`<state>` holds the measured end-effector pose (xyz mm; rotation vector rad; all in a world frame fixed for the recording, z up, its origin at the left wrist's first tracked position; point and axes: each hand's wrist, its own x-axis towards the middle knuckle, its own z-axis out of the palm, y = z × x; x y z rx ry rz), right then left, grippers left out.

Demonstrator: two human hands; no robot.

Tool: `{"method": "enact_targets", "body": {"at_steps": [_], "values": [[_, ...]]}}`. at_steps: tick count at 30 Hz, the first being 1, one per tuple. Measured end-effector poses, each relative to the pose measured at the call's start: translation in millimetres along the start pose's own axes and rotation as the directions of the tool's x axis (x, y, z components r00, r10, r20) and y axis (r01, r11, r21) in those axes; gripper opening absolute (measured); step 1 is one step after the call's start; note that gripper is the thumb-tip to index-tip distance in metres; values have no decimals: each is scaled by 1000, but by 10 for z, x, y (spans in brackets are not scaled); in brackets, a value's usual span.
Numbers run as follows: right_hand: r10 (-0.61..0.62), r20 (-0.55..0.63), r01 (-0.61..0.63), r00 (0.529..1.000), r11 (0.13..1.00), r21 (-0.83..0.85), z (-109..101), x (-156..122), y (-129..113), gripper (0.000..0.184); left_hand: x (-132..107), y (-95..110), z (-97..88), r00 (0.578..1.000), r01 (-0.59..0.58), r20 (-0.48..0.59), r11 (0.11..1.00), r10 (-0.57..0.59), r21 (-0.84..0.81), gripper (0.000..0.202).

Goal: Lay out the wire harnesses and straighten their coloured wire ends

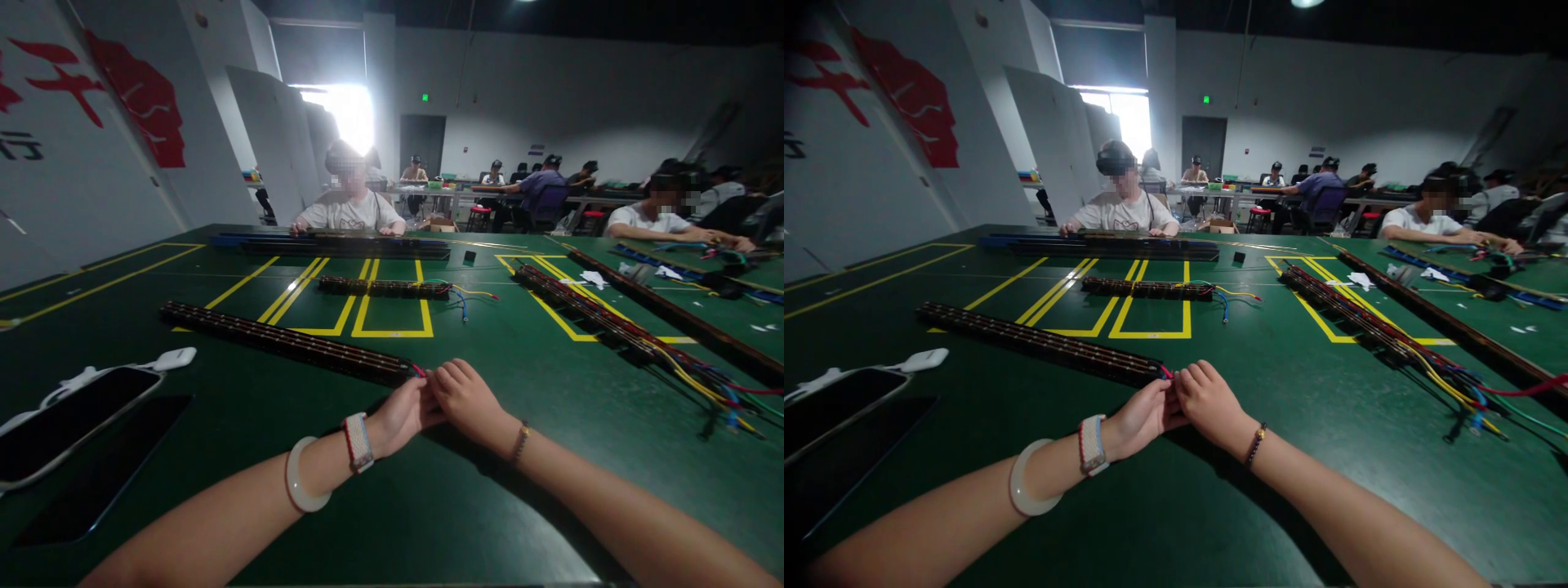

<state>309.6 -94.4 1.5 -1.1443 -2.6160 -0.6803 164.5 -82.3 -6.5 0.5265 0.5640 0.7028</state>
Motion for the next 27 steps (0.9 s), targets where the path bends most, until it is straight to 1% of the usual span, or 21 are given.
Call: {"method": "enact_targets", "body": {"at_steps": [3, 8, 11, 15, 18, 20, 21, 25, 27], "values": [[-3, 7, 3, 1000, 999, 42, -17, 5, -30, 25, 0, 18, -15, 1000, 0, 9, 999, 1, -38, 20], [4, 16, -6, 1000, 990, 144, -56, -9, -3, 20, 28, -17, -53, 998, -35, 50, 999, 33, 41, 21], [50, 23, -54, 998, 967, 250, -105, -14, 35, 22, 34, -31, -68, 997, -55, 52, 997, 53, 52, 19], [98, 57, -112, 994, 911, 397, -141, -22, 107, 22, 25, -16, -68, 996, -67, 68, 996, 62, 67, 21], [203, 96, -224, 975, 859, 460, -117, -30, 166, 20, 25, 0, -60, 995, -67, 73, 995, 62, 68, 21], [273, 140, -307, 952, 830, 465, -91, -37, 202, 23, 29, 5, -53, 997, -54, 66, 996, 49, 73, 22], [286, 164, -330, 944, 824, 460, -79, -40, 219, 25, 30, 6, -51, 997, -44, 60, 996, 39, 83, 23], [261, 227, -336, 938, 843, 420, -38, -56, 299, 34, 33, -2, -49, 998, -39, 51, 989, 32, 143, 30], [281, 233, -353, 931, 853, 385, -9, -62, 349, 37, 30, -9, -52, 997, -49, 63, 984, 38, 171, 34]]}}
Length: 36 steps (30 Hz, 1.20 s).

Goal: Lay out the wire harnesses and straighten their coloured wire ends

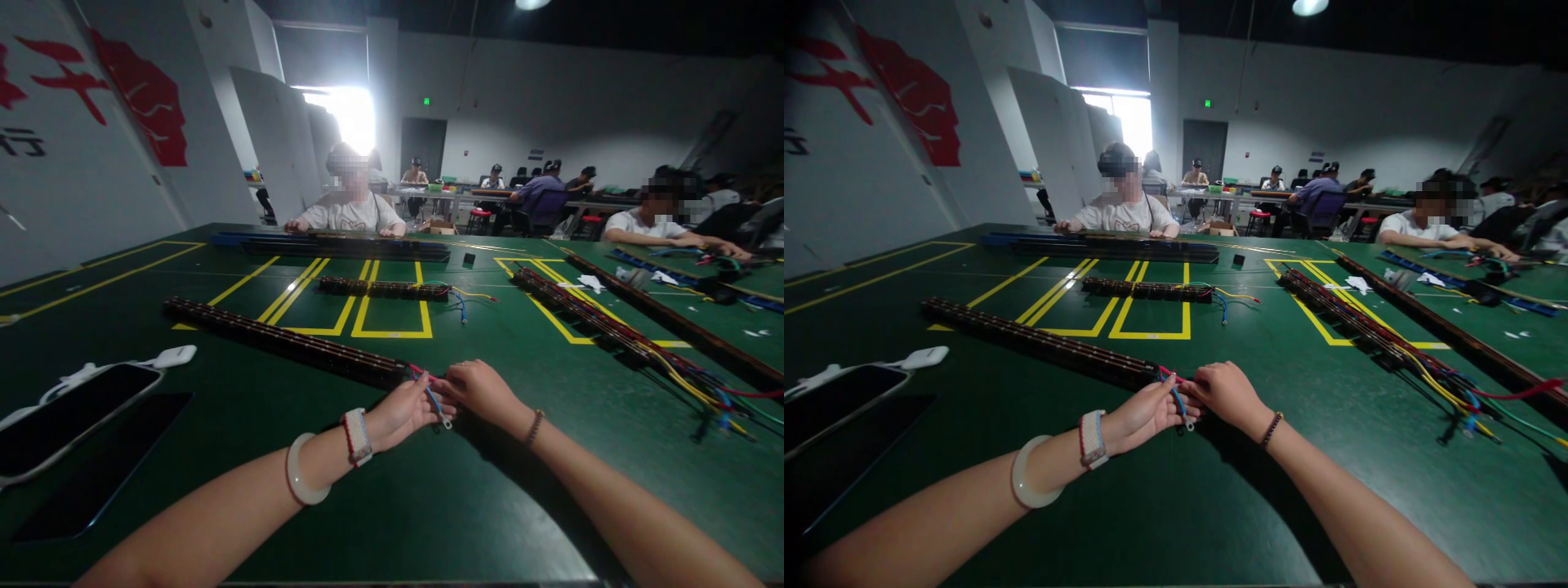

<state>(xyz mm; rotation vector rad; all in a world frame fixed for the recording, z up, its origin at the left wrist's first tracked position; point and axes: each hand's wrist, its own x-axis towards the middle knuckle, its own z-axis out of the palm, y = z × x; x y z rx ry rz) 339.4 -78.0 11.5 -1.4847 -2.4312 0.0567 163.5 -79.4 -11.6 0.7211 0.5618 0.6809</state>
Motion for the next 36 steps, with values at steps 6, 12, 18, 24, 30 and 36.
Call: {"method": "enact_targets", "body": {"at_steps": [6, 12, 18, 24, 30, 36], "values": [[55, -53, -59, 997, 995, -83, 72, 83, 180, 46, -28, 3, 22, 997, 15, -80, 1000, -15, -5, 33], [29, -119, -47, 992, 988, -144, 149, 215, 313, 49, -38, 23, 13, 990, 63, -128, 998, -60, 20, 30], [29, -100, -44, 995, 988, -151, 217, 321, 393, 49, -14, 50, -49, 993, 91, -77, 994, -87, 57, 30], [-26, -142, -6, 990, 975, -224, 205, 234, 332, 45, -9, 36, -25, 995, 79, -56, 997, -79, -2, 31], [-159, -322, 67, 933, 958, -279, 50, 79, 231, 34, -47, 18, 62, 995, -5, -100, 998, -1, -61, 26], [-278, -307, 187, 910, 937, -294, 2, -16, 117, 28, -56, -15, 83, 993, -63, -99, 998, 62, -7, 22]]}}
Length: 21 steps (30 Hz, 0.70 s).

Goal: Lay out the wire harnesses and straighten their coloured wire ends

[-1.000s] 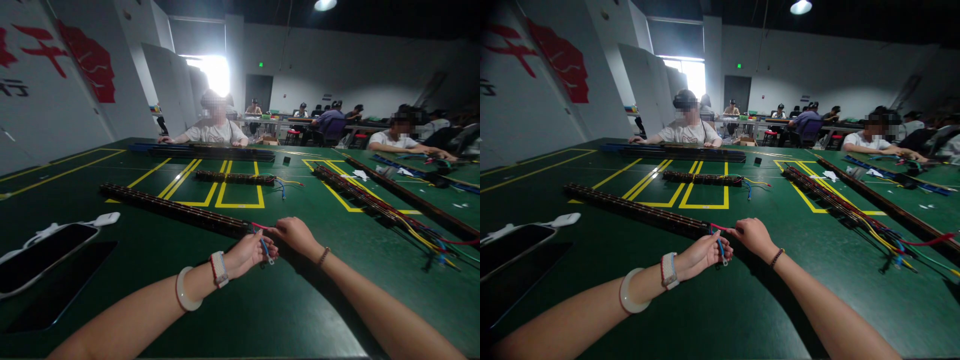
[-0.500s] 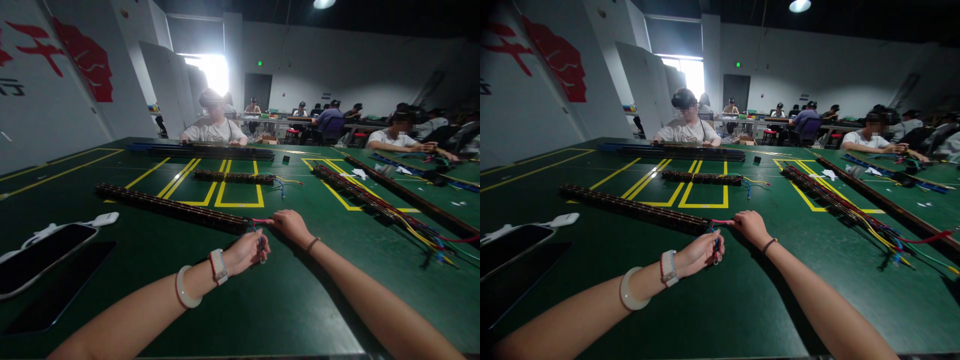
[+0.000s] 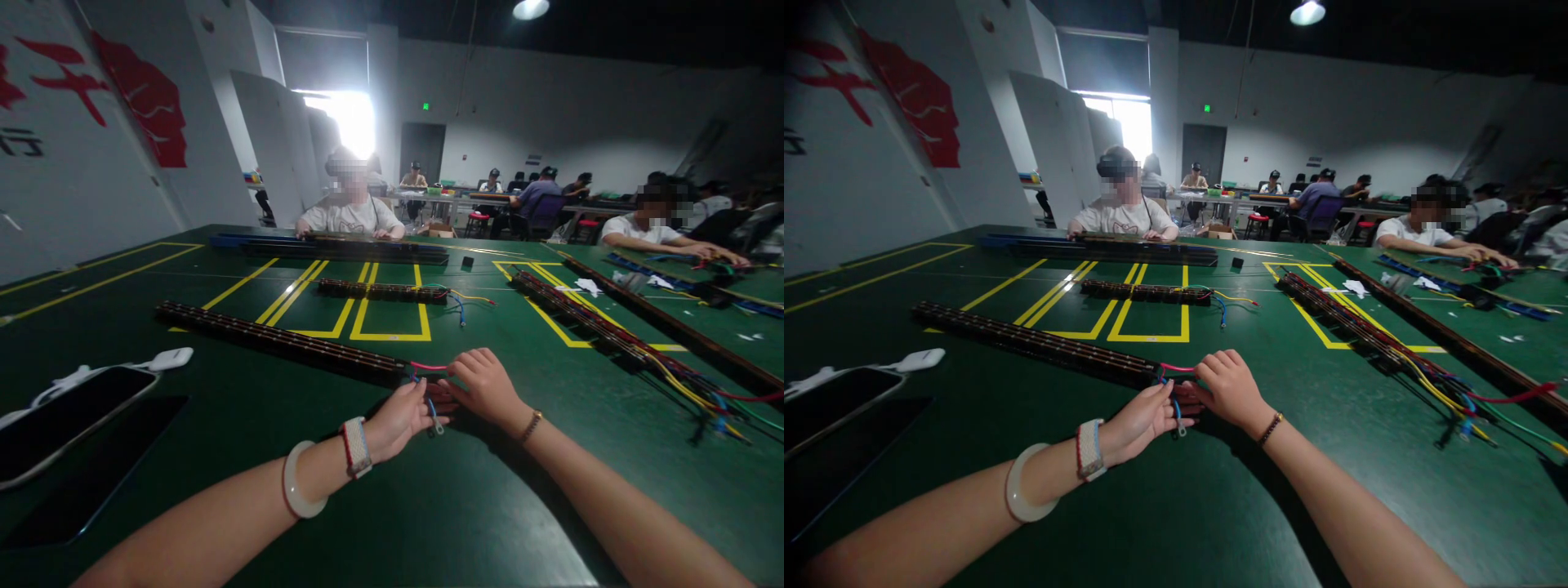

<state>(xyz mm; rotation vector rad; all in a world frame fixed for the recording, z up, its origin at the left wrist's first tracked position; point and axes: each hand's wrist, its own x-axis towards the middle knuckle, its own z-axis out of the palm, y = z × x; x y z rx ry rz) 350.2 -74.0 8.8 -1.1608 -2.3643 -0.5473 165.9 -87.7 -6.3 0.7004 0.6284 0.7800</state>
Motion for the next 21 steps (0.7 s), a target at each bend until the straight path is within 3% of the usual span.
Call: {"method": "enact_targets", "body": {"at_steps": [3, 6, 13, 17, 21], "values": [[52, 27, -52, 998, 999, 6, 87, -6, 20, 25, -16, 6, -3, 999, 17, -35, 997, -15, 75, 23], [67, 106, -70, 992, 997, 22, 199, -17, 96, 24, -32, 76, -23, 996, 82, -59, 963, -69, 256, 28], [59, 162, -65, 985, 997, 31, 269, -14, 165, 30, -25, 372, -102, 965, 240, -89, 685, -248, 688, 39], [73, 170, -77, 983, 997, 22, 228, 8, 145, 32, -8, 429, -150, 973, 203, -112, 526, -201, 826, 41], [84, 176, -88, 981, 996, 14, 215, 18, 140, 32, 14, 407, -219, 997, 36, -3, 428, -77, 903, 44]]}}
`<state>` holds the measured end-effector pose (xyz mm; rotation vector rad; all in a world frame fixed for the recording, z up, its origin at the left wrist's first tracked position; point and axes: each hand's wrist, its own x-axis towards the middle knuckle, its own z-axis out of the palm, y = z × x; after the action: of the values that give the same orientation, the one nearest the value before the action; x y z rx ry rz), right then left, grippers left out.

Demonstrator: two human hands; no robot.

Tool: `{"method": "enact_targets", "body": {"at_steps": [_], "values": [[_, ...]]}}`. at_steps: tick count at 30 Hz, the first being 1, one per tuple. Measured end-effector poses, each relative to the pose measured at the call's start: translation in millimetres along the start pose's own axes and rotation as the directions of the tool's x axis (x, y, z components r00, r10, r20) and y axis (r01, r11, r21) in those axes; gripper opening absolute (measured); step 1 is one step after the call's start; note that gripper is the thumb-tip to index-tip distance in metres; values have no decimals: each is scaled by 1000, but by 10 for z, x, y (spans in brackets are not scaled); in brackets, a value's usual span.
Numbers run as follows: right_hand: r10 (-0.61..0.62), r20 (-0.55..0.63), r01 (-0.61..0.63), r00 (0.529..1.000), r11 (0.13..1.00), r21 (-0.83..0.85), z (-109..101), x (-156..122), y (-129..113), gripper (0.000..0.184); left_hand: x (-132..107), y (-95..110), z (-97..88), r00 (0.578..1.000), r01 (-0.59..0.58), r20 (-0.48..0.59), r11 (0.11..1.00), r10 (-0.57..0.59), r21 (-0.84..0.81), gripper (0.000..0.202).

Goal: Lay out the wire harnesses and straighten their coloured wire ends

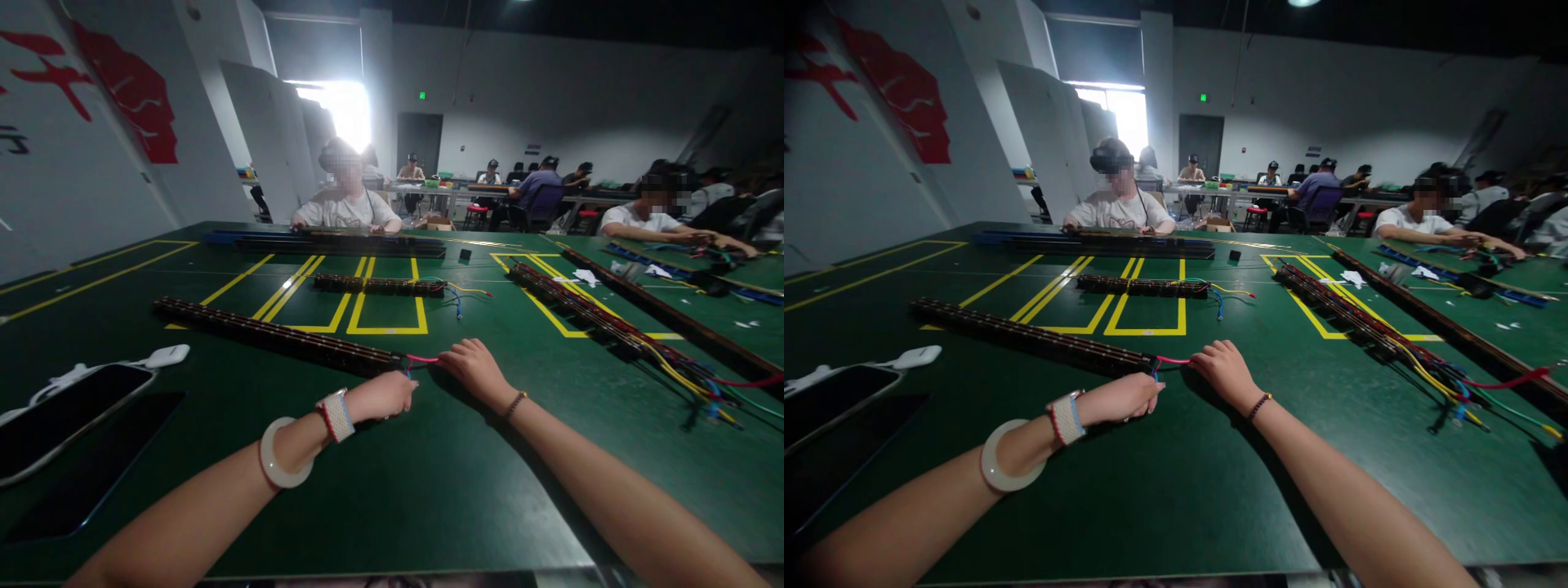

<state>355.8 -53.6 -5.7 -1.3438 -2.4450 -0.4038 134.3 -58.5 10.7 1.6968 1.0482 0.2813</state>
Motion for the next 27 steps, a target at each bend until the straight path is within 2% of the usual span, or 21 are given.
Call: {"method": "enact_targets", "body": {"at_steps": [2, 4, 6, 9, 12, 14, 16, 19, 21, 23, 27], "values": [[1, -1, -1, 1000, 1000, 3, 8, 2, 2, 32, -4, -35, 3, 993, -109, -48, 992, 112, 62, 39], [2, -5, -2, 1000, 1000, 3, 20, 5, 8, 32, -20, -62, 18, 967, -193, -132, 967, 216, 167, 32], [5, -5, -5, 1000, 1000, 0, 30, 8, 16, 32, -36, -80, 47, 936, -208, -221, 937, 274, 280, 31], [9, -1, -9, 1000, 1000, -9, 36, 12, 32, 32, -29, -81, 108, 918, -137, -315, 938, 241, 319, 35], [20, -4, -20, 1000, 1000, -14, 38, 14, 45, 32, -8, -39, 158, 946, -112, -272, 963, 178, 244, 40], [33, -11, -33, 999, 999, -11, 45, 12, 52, 32, -16, 2, 176, 948, -107, -270, 969, 167, 222, 43], [44, -19, -44, 999, 999, 10, 53, 7, 55, 31, -44, 35, 191, 916, -122, -342, 957, 210, 262, 43], [55, -31, -52, 998, 994, 93, 48, 1, 45, 29, -93, 48, 234, 837, -204, -407, 900, 365, 386, 43], [69, -42, -61, 997, 984, 170, 22, 10, 13, 28, -119, 41, 283, 800, -300, -346, 825, 491, 478, 43], [89, -48, -75, 995, 967, 243, -18, 41, -52, 29, -145, 35, 338, 757, -417, -233, 725, 611, 548, 40], [116, -13, -106, 993, 944, 312, -108, 183, -283, 35, -212, 48, 420, 637, -594, 50, 449, 769, 667, 36]]}}
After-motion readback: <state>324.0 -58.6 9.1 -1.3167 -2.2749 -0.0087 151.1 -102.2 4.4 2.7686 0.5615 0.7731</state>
